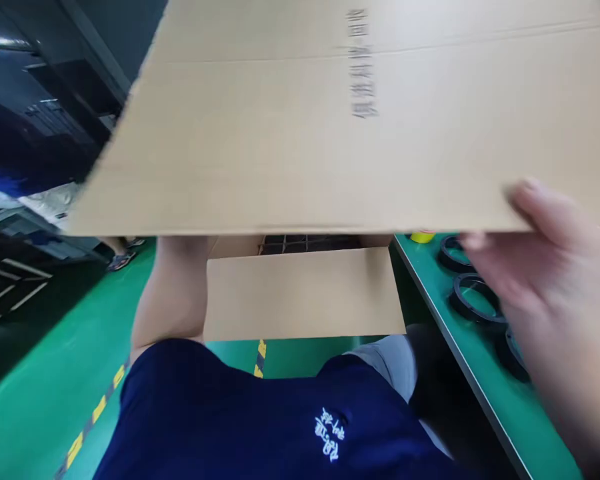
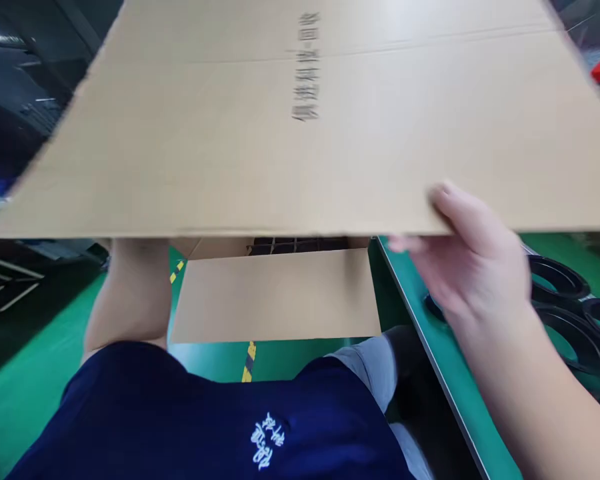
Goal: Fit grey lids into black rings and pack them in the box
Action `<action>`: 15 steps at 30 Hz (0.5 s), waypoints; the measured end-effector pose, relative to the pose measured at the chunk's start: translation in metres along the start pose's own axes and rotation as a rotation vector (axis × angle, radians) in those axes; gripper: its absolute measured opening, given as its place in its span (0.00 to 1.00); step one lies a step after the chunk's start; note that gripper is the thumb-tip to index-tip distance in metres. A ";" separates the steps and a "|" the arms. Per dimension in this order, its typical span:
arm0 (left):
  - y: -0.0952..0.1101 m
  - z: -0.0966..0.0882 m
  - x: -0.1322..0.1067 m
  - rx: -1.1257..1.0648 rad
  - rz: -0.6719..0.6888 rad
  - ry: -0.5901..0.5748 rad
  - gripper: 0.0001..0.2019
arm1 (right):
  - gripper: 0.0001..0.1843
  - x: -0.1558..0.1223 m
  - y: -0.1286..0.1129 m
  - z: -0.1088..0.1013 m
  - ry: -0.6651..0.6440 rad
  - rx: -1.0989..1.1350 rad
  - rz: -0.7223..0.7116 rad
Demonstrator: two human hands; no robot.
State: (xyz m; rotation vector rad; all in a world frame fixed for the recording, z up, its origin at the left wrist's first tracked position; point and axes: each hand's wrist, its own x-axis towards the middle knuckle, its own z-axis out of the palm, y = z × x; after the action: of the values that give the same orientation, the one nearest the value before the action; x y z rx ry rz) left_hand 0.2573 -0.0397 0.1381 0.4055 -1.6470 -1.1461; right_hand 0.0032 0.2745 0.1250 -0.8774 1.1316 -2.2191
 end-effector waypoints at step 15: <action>-0.036 -0.074 -0.077 -0.045 -0.254 0.216 0.08 | 0.04 0.066 0.117 0.097 -0.035 0.349 0.573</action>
State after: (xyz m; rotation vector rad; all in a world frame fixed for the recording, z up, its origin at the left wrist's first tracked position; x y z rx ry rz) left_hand 0.3438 -0.0362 0.0654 0.7009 -1.4065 -1.2753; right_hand 0.0456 0.1177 0.0918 -0.3797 0.8109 -1.8288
